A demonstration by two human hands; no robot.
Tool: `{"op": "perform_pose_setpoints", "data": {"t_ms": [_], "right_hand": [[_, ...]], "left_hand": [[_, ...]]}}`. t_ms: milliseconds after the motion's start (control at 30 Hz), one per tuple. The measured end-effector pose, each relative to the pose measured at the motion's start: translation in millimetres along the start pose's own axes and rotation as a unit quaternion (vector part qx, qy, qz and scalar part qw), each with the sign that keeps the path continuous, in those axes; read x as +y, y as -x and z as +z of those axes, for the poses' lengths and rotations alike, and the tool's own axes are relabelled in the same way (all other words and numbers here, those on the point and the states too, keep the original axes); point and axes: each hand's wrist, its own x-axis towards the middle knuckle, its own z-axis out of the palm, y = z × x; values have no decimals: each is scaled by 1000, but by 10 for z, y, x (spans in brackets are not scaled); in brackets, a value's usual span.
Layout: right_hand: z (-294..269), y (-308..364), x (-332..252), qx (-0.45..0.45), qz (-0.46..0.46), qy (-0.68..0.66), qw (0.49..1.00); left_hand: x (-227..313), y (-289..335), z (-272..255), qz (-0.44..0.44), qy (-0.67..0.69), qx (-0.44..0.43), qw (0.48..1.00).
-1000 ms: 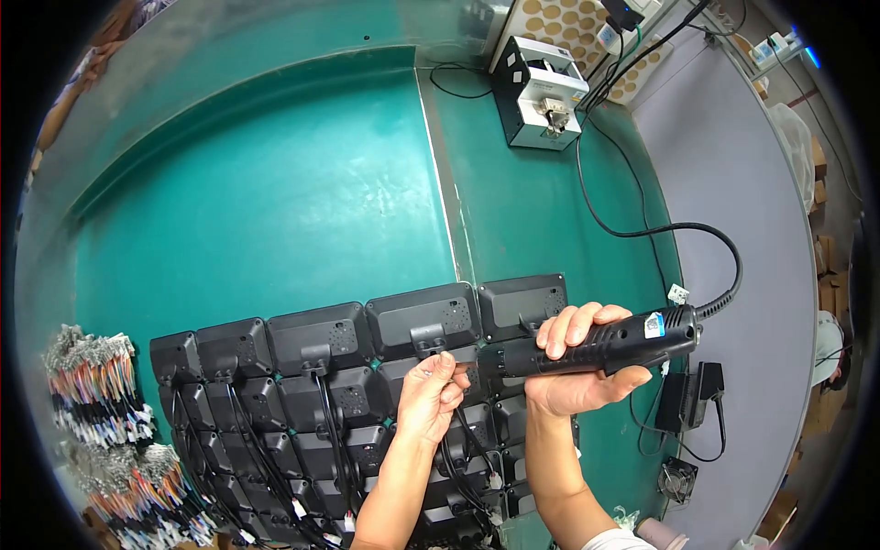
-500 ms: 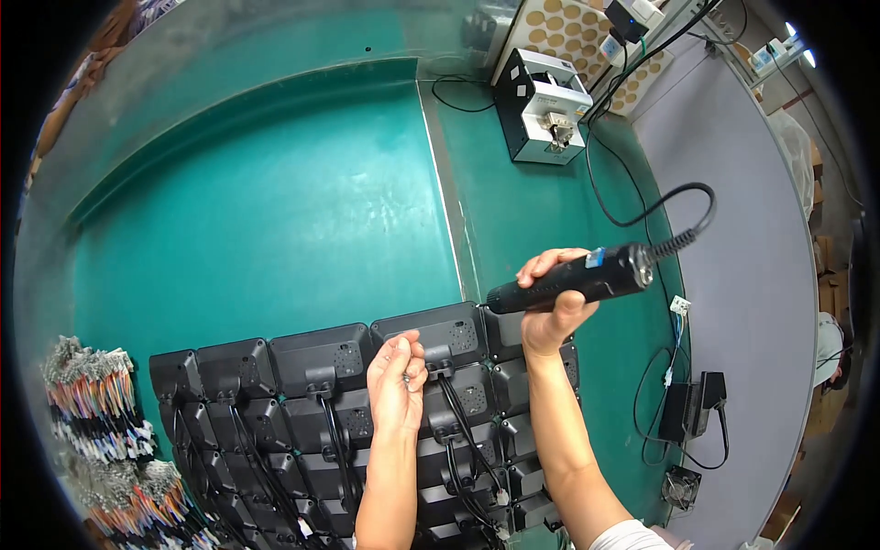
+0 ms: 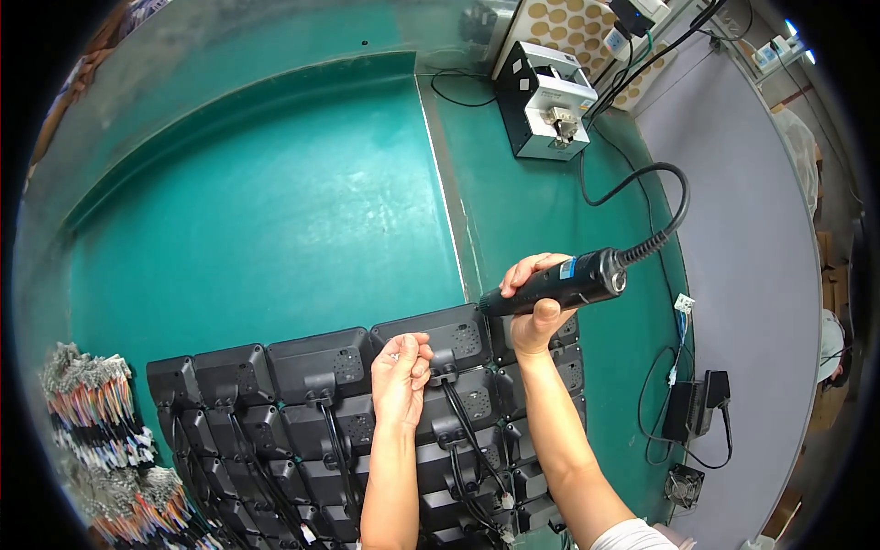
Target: The person drives screws into the plastic housings of electronic components using an electric screwdriver.
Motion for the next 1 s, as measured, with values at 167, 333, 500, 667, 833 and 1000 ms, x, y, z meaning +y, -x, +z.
{"op": "perform_pose_setpoints", "data": {"t_ms": [167, 333, 500, 667, 833, 1000], "right_hand": [[-13, 1, 27, 11, 20, -41, 999], [-139, -45, 52, 41, -2, -91, 995], [-102, -147, -147, 112, 8, -62, 992], [-42, -9, -735, 106, 13, -148, 983], [-109, 142, -1009, 100, 1, -133, 986], [-94, 239, -1191, 116, 5, -132, 984]], "left_hand": [[5, -1, -12, 5, -2, -3, 1000], [-3, 16, 17, 12, -3, 1, 1000], [0, 3, -67, -16, 61, -5, 998], [75, 352, 141, -8, 83, 11, 996], [-116, 592, 229, -59, 54, -60, 995], [-221, 647, 266, -95, 53, -84, 991]]}}
